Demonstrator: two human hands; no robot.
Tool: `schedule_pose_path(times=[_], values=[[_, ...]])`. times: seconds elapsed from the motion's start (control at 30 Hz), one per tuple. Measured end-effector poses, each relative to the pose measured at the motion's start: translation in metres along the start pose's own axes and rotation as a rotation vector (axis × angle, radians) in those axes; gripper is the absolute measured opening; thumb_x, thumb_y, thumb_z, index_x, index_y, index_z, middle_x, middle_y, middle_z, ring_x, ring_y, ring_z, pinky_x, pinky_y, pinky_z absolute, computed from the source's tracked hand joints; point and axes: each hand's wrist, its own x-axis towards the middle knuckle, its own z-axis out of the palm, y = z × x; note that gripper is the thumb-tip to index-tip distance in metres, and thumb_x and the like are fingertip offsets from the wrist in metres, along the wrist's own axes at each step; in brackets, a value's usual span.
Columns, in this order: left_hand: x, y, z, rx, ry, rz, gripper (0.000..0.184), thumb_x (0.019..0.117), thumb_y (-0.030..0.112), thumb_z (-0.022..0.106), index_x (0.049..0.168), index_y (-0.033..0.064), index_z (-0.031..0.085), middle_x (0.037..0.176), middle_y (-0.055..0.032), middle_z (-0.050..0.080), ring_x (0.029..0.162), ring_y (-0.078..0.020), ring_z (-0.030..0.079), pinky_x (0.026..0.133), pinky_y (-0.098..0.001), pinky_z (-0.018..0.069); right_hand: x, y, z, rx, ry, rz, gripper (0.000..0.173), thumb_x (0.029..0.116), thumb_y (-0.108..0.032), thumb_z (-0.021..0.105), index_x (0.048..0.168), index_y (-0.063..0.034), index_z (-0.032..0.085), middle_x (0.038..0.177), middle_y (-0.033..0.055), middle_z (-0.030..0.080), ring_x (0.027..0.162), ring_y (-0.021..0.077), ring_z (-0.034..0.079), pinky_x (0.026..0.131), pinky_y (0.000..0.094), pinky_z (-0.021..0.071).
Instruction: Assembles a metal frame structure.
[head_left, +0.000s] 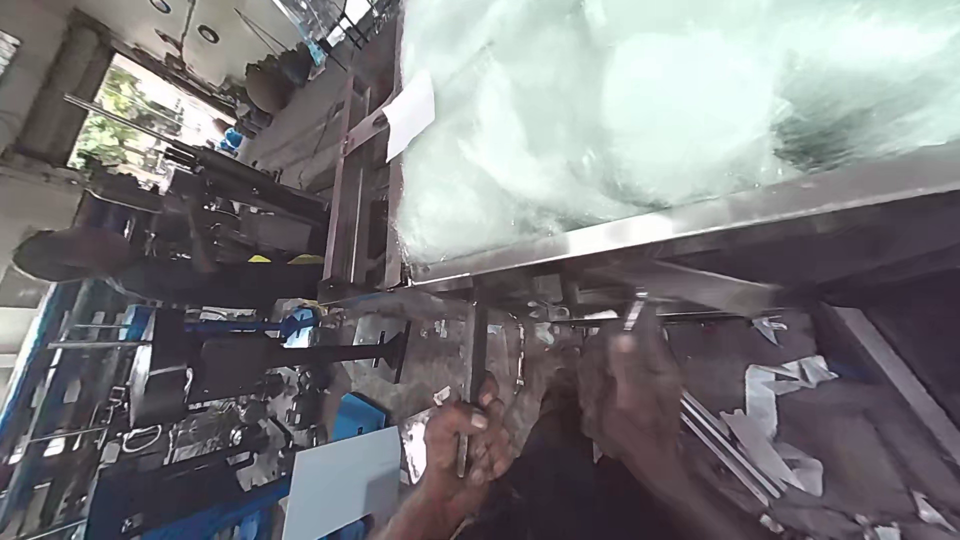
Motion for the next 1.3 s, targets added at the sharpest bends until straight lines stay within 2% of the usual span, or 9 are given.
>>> schedule_pose_path(times=[0.1, 0.27, 0.53, 0.63, 0.77, 0.93, 1.1, 1.2, 1.3], values=[[-0.002, -0.005, -0.004, -0.011, 0.003, 0.027, 0.008, 0.0882, 0.011, 0.065, 0.095, 0.0081, 0.063, 0.060, 0.0018, 0.054, 0.046, -0.0110, 0.055, 0.047, -0.0262, 0.0487, 0.000, 0.004, 0.006, 0.121, 0.099, -0.065, 0.040, 0.1079, -0.051, 0.041, 0.089, -0.0194, 0.055, 0.055, -0.0074, 0.050, 0.040, 0.0070, 0.047, 0.036, 0.0269, 0.0460], [-0.001, -0.014, -0.002, -0.005, 0.035, 0.052, 0.009, 0.0884, 0.012, 0.066, 0.096, 0.0098, 0.064, 0.061, 0.0013, 0.055, 0.047, -0.0115, 0.055, 0.047, -0.0272, 0.0494, 0.005, 0.026, 0.009, -0.404, -0.346, 0.293, 0.047, 0.1046, -0.053, 0.046, 0.123, -0.0119, 0.059, 0.068, -0.0027, 0.053, 0.052, 0.0115, 0.052, 0.049, 0.0331, 0.0498], [0.011, -0.017, -0.015, -0.059, -0.021, 0.042, 0.010, 0.0887, 0.012, 0.066, 0.098, 0.0080, 0.064, 0.062, 0.0006, 0.057, 0.048, -0.0113, 0.056, 0.049, -0.0266, 0.0496, -0.001, 0.015, -0.005, 0.118, 0.135, 0.033, 0.039, 0.1078, -0.051, 0.042, 0.088, -0.0196, 0.053, 0.056, -0.0083, 0.049, 0.040, 0.0059, 0.047, 0.036, 0.0259, 0.0474], [0.012, -0.020, -0.017, -0.018, 0.004, 0.068, 0.011, 0.0871, 0.012, 0.068, 0.098, 0.0091, 0.066, 0.061, 0.0011, 0.057, 0.046, -0.0103, 0.055, 0.046, -0.0257, 0.0482, -0.005, 0.043, 0.003, -0.272, -0.186, 0.270, 0.046, 0.1054, -0.049, 0.047, 0.121, -0.0088, 0.061, 0.068, -0.0031, 0.054, 0.053, 0.0087, 0.052, 0.051, 0.0306, 0.0501], [0.017, -0.021, -0.022, -0.041, -0.001, 0.054, 0.011, 0.0873, 0.011, 0.066, 0.098, 0.0084, 0.065, 0.061, 0.0015, 0.055, 0.045, -0.0103, 0.053, 0.045, -0.0253, 0.0473, 0.003, 0.041, -0.006, -0.349, -0.221, 0.255, 0.052, 0.1053, -0.052, 0.046, 0.130, -0.0082, 0.059, 0.073, -0.0034, 0.056, 0.055, 0.0088, 0.053, 0.051, 0.0304, 0.0507], [0.024, -0.027, -0.035, -0.060, 0.017, 0.004, 0.009, 0.0873, 0.013, 0.067, 0.095, 0.0097, 0.064, 0.057, 0.0036, 0.052, 0.043, -0.0078, 0.050, 0.043, -0.0226, 0.0423, 0.000, 0.032, -0.011, 0.053, 0.141, 0.045, 0.040, 0.1070, -0.053, 0.043, 0.088, -0.0193, 0.052, 0.056, -0.0077, 0.047, 0.039, 0.0073, 0.045, 0.035, 0.0271, 0.0452], [0.027, -0.032, -0.037, -0.031, 0.037, 0.026, 0.010, 0.0860, 0.014, 0.068, 0.095, 0.0102, 0.066, 0.057, 0.0032, 0.053, 0.043, -0.0087, 0.051, 0.043, -0.0239, 0.0442, -0.003, 0.064, -0.006, -0.403, -0.263, 0.350, 0.048, 0.1056, -0.052, 0.043, 0.122, -0.0092, 0.059, 0.072, -0.0025, 0.054, 0.056, 0.0103, 0.054, 0.054, 0.0331, 0.0514], [0.029, -0.032, -0.042, -0.015, 0.036, 0.021, 0.011, 0.0856, 0.012, 0.069, 0.096, 0.0095, 0.066, 0.060, 0.0011, 0.056, 0.045, -0.0102, 0.054, 0.044, -0.0252, 0.0466, -0.003, 0.054, -0.019, -0.329, -0.121, 0.250, 0.046, 0.1064, -0.048, 0.045, 0.120, -0.0075, 0.061, 0.068, -0.0038, 0.055, 0.051, 0.0086, 0.052, 0.047, 0.0300, 0.0497], [0.030, -0.034, -0.049, -0.015, 0.037, 0.013, 0.010, 0.0870, 0.012, 0.068, 0.097, 0.0098, 0.067, 0.060, 0.0024, 0.056, 0.044, -0.0081, 0.053, 0.044, -0.0233, 0.0454, -0.001, 0.047, -0.020, 0.037, 0.182, 0.084, 0.036, 0.1072, -0.049, 0.045, 0.092, -0.0185, 0.056, 0.059, -0.0091, 0.049, 0.043, 0.0049, 0.046, 0.039, 0.0243, 0.0459]])
